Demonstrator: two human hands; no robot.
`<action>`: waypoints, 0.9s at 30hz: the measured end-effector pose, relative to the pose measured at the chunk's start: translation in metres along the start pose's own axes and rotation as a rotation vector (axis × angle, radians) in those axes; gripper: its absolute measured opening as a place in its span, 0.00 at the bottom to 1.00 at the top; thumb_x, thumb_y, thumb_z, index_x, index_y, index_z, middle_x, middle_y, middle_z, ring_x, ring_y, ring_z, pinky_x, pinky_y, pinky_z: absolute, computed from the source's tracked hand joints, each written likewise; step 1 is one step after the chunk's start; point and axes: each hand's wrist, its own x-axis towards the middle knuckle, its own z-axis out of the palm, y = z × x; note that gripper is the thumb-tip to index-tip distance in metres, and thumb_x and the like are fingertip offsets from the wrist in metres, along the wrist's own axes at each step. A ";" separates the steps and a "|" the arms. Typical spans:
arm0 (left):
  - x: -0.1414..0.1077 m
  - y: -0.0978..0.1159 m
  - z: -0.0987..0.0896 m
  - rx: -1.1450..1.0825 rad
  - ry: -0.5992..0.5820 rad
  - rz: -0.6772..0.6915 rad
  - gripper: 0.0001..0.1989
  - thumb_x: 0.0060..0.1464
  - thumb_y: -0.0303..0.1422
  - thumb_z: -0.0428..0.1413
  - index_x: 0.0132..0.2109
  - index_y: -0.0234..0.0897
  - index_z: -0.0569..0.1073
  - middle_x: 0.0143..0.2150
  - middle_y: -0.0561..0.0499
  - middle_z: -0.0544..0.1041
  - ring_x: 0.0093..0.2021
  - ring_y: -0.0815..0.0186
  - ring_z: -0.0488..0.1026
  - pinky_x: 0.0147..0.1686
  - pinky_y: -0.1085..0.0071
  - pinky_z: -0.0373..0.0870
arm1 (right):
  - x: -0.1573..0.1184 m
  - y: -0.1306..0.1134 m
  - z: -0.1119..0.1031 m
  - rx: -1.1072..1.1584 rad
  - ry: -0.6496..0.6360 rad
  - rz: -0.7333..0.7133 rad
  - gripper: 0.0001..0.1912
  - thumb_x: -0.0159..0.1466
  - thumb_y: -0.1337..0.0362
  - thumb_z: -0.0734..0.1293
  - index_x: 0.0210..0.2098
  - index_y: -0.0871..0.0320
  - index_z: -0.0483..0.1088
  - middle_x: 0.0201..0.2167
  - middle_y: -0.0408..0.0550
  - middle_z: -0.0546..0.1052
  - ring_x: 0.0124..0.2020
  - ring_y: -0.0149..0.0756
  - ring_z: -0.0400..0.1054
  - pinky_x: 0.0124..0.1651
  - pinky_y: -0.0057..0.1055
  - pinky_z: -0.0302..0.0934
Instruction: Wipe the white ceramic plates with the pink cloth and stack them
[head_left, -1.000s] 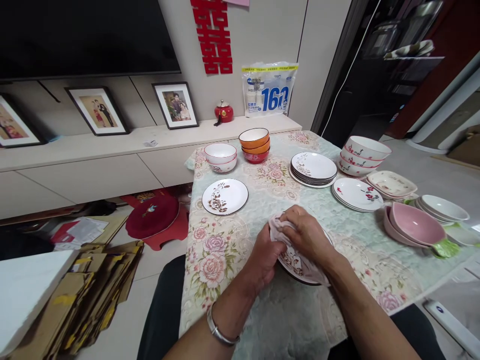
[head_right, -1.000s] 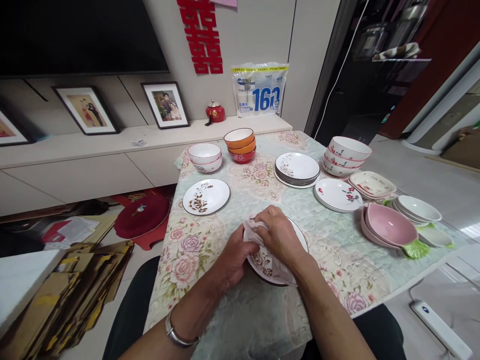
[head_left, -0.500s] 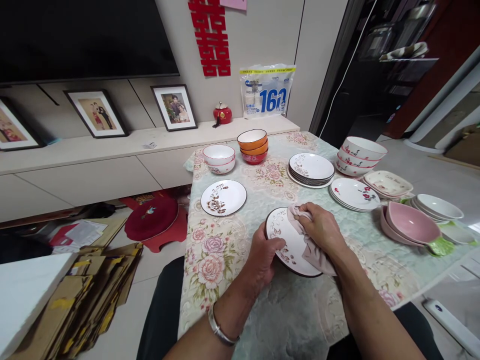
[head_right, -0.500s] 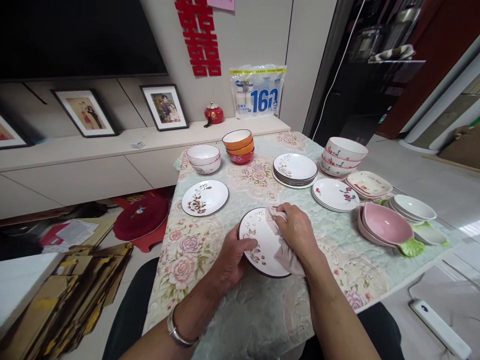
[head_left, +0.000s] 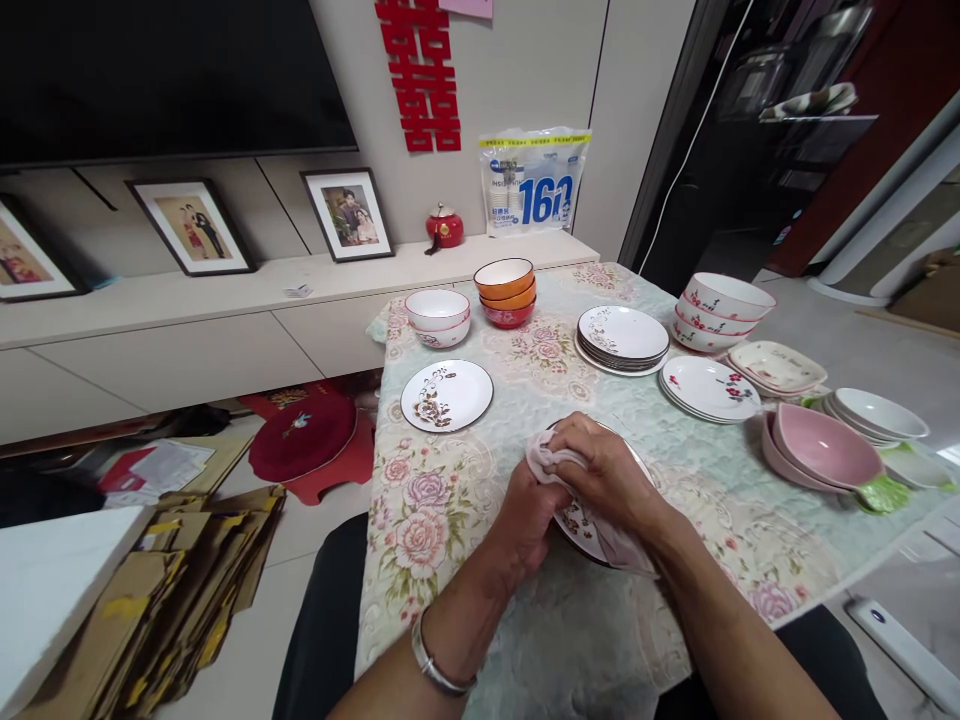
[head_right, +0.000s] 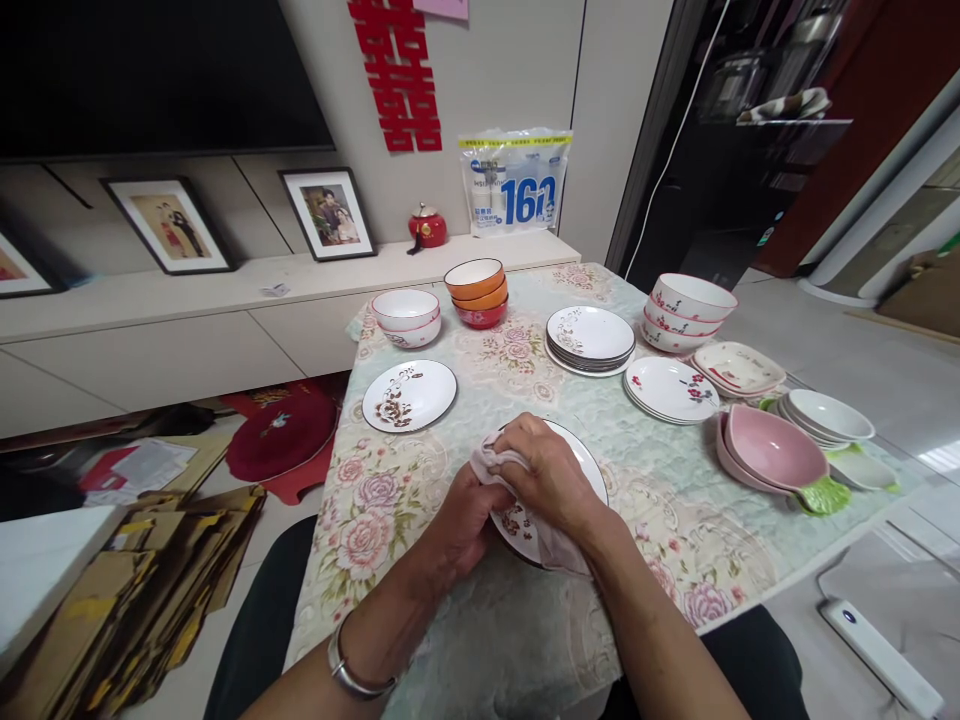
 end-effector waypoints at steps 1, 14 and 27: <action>0.000 0.000 0.000 -0.001 -0.005 -0.004 0.27 0.31 0.19 0.52 0.44 0.35 0.73 0.27 0.55 0.74 0.27 0.67 0.71 0.29 0.73 0.64 | 0.000 0.002 -0.001 -0.029 0.014 0.023 0.09 0.60 0.73 0.63 0.36 0.54 0.71 0.37 0.46 0.72 0.41 0.37 0.66 0.45 0.32 0.61; -0.003 0.007 0.002 -0.084 -0.034 -0.064 0.35 0.30 0.21 0.56 0.53 0.33 0.73 0.38 0.45 0.81 0.38 0.56 0.77 0.37 0.65 0.71 | -0.009 0.035 -0.026 -0.189 0.176 0.393 0.08 0.60 0.61 0.64 0.38 0.55 0.71 0.35 0.46 0.78 0.35 0.39 0.70 0.39 0.33 0.59; -0.003 0.006 0.003 -0.112 -0.052 0.013 0.39 0.28 0.19 0.52 0.55 0.36 0.72 0.41 0.48 0.81 0.40 0.57 0.76 0.39 0.67 0.71 | -0.009 0.041 -0.019 -0.457 0.291 0.280 0.06 0.62 0.66 0.61 0.36 0.57 0.69 0.37 0.54 0.74 0.42 0.46 0.65 0.44 0.38 0.58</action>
